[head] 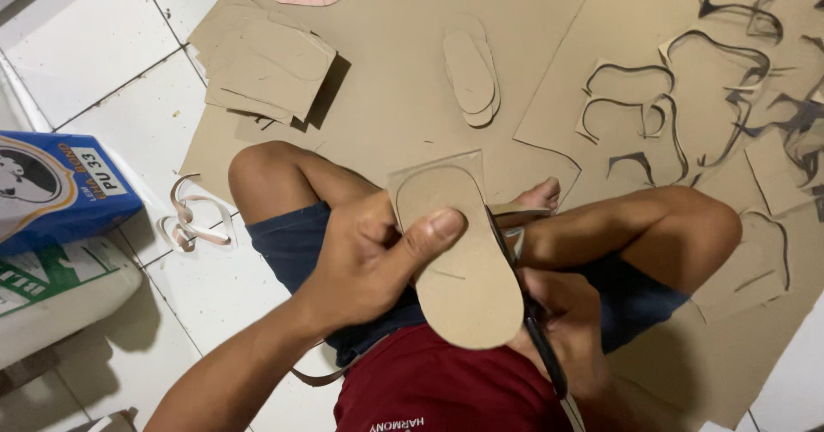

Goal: The person sits on the floor cutting sandal sole shapes from cardboard sheets with scissors. They trace around a cardboard sole template, cut along the drawn outline, and set the cut sole pieces with a stack of finished cutouts.

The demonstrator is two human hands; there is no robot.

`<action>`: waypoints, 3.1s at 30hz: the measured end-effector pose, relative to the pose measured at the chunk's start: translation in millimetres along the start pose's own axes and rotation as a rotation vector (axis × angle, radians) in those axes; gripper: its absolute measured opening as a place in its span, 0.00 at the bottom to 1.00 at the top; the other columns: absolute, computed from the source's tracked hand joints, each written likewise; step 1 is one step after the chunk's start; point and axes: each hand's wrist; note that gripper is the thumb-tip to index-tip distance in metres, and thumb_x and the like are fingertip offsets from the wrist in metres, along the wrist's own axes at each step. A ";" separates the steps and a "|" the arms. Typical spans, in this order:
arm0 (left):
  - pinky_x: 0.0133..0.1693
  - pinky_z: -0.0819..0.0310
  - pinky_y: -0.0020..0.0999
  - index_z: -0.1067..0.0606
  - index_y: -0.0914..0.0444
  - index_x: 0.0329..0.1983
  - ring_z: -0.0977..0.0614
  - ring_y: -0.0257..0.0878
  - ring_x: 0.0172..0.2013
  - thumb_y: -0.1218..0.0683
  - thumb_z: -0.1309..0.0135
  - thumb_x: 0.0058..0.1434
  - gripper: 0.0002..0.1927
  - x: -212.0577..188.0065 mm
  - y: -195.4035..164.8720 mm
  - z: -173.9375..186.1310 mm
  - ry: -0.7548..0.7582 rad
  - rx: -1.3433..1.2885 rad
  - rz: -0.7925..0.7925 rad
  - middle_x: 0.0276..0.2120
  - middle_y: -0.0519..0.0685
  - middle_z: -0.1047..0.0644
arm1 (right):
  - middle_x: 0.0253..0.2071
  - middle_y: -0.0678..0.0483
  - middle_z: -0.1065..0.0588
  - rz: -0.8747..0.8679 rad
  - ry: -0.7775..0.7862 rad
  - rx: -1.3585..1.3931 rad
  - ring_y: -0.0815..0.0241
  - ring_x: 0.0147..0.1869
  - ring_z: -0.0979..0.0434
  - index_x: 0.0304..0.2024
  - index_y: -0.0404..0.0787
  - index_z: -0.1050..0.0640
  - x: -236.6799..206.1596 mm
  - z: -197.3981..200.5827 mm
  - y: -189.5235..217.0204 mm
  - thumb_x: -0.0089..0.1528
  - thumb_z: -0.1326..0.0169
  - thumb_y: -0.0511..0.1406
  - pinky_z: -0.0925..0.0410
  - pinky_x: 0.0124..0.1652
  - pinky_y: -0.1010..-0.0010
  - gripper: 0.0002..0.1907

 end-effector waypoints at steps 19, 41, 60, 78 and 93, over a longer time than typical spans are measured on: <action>0.72 0.34 0.40 0.33 0.73 0.71 0.27 0.46 0.71 0.52 0.60 0.81 0.24 -0.1 -8.7 -19.1 0.209 -0.177 -0.187 0.71 0.59 0.28 | 0.33 0.55 0.22 0.045 -0.036 0.303 0.71 0.34 0.24 0.42 0.32 0.24 -8.6 -7.7 -32.5 0.66 0.45 0.34 0.32 0.32 0.78 0.09; 0.61 0.28 0.39 0.26 0.75 0.62 0.24 0.52 0.63 0.56 0.53 0.74 0.20 -0.9 -0.9 -5.8 0.295 -0.223 0.124 0.64 0.68 0.26 | 0.43 0.53 0.22 -0.030 0.061 0.428 0.66 0.45 0.23 0.56 0.29 0.25 1.3 -4.1 -6.0 0.61 0.41 0.35 0.30 0.45 0.75 0.23; 0.39 0.23 0.47 0.19 0.80 0.47 0.16 0.53 0.36 0.58 0.47 0.76 0.16 27.1 6.2 35.0 0.171 -0.379 0.316 0.38 0.67 0.16 | 0.27 0.53 0.25 -0.311 0.075 0.396 0.65 0.30 0.27 0.43 0.27 0.17 -2.6 12.9 -7.8 0.55 0.32 0.33 0.34 0.31 0.74 0.18; 0.71 0.39 0.32 0.37 0.66 0.77 0.29 0.41 0.69 0.45 0.69 0.81 0.29 -2.5 -0.5 -41.1 0.125 -0.441 -0.080 0.73 0.52 0.31 | 0.39 0.58 0.28 0.019 -0.008 0.247 0.70 0.43 0.30 0.45 0.35 0.25 6.2 -10.1 -16.4 0.60 0.40 0.62 0.34 0.43 0.77 0.36; 0.32 0.33 0.33 0.20 0.75 0.47 0.28 0.37 0.27 0.49 0.54 0.75 0.23 -9.3 5.8 -18.0 0.003 -0.285 0.144 0.25 0.49 0.26 | 0.27 0.54 0.29 -0.117 0.016 0.403 0.65 0.30 0.34 0.47 0.29 0.19 7.4 -8.2 -7.2 0.55 0.34 0.59 0.41 0.30 0.73 0.40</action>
Point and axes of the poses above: each hand's wrist, its own x-axis towards the middle knuckle, its own z-axis out of the back of the hand, y = z × x
